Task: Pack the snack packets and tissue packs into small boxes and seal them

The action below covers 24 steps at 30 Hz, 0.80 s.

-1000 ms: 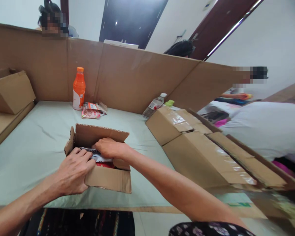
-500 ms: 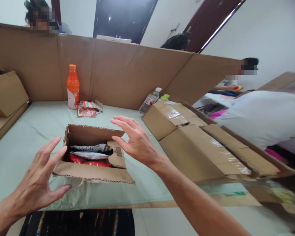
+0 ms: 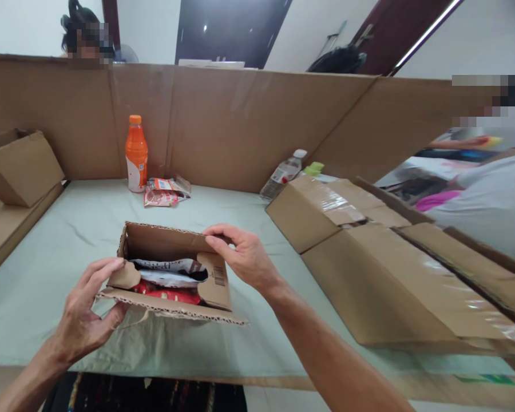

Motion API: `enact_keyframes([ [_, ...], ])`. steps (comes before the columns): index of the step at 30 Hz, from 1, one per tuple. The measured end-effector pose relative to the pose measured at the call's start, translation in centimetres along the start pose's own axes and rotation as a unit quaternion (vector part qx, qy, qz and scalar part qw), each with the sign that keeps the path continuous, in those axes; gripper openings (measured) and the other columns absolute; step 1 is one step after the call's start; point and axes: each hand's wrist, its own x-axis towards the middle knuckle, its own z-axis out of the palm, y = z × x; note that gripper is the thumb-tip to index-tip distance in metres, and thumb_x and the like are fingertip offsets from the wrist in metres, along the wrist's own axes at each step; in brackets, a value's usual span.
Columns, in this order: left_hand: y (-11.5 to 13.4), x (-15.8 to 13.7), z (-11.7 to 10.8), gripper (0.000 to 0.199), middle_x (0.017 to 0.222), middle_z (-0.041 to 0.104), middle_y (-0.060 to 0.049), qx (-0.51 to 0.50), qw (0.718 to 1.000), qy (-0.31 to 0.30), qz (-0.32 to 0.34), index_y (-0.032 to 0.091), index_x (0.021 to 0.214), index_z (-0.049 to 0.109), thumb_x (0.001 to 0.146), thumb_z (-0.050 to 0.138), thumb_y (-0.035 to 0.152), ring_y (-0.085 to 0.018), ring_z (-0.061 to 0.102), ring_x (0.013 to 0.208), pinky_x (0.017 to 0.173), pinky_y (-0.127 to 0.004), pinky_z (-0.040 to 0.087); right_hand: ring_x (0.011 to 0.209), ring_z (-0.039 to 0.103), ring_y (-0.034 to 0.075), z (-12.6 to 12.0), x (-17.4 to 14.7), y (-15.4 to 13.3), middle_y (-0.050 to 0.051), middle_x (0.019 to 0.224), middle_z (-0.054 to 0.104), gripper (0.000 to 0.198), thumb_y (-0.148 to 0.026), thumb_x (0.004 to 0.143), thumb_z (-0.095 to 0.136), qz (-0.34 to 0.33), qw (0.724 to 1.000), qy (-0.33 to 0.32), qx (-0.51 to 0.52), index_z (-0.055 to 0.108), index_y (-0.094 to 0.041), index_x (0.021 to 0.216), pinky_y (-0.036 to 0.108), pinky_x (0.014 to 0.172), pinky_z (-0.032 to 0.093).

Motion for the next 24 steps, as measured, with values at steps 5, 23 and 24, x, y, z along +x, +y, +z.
enact_keyframes([
  [5, -0.3, -0.1, 0.9, 0.074, 0.167, 0.039, -0.016, -0.035, 0.997, 0.025, -0.058, 0.028, 0.162, 0.036, 0.097, 0.069, 0.037, -0.034, 0.041, 0.154, 0.122, -0.053, 0.043, 0.079, 0.067, 0.02, -0.2, -0.5, 0.1, 0.005, 0.091, 0.078, 0.027, -0.039, 0.089, 0.059, 0.021, 1.0, 0.011, 0.002, 0.079, -0.021, 0.095, 0.03, 0.07, 0.053],
  [23, -1.8, 1.5, 2.5, 0.032, 0.154, 0.052, -0.01, -0.014, 1.0, -0.02, -0.017, 0.029, 0.135, 0.061, 0.105, 0.053, 0.021, -0.028, 0.055, 0.141, 0.113, -0.048, 0.053, 0.151, 0.047, 0.028, -2.0, -7.2, 0.7, 0.011, 0.158, 0.057, 0.065, -0.062, 0.106, 0.044, -0.156, 0.971, -0.162, -0.076, 0.042, -0.028, 0.162, 0.051, 0.123, 0.04],
  [24, -1.9, 1.6, 2.6, 0.03, 0.149, 0.057, -0.008, -0.016, 0.999, -0.035, -0.004, 0.028, 0.131, 0.063, 0.106, 0.05, 0.019, -0.027, 0.055, 0.14, 0.114, -0.047, 0.052, 0.152, 0.046, 0.028, -1.7, -7.5, 0.8, 0.012, 0.159, 0.055, 0.065, -0.059, 0.106, 0.047, -0.175, 0.967, -0.154, -0.107, 0.039, -0.028, 0.163, 0.052, 0.124, 0.038],
])
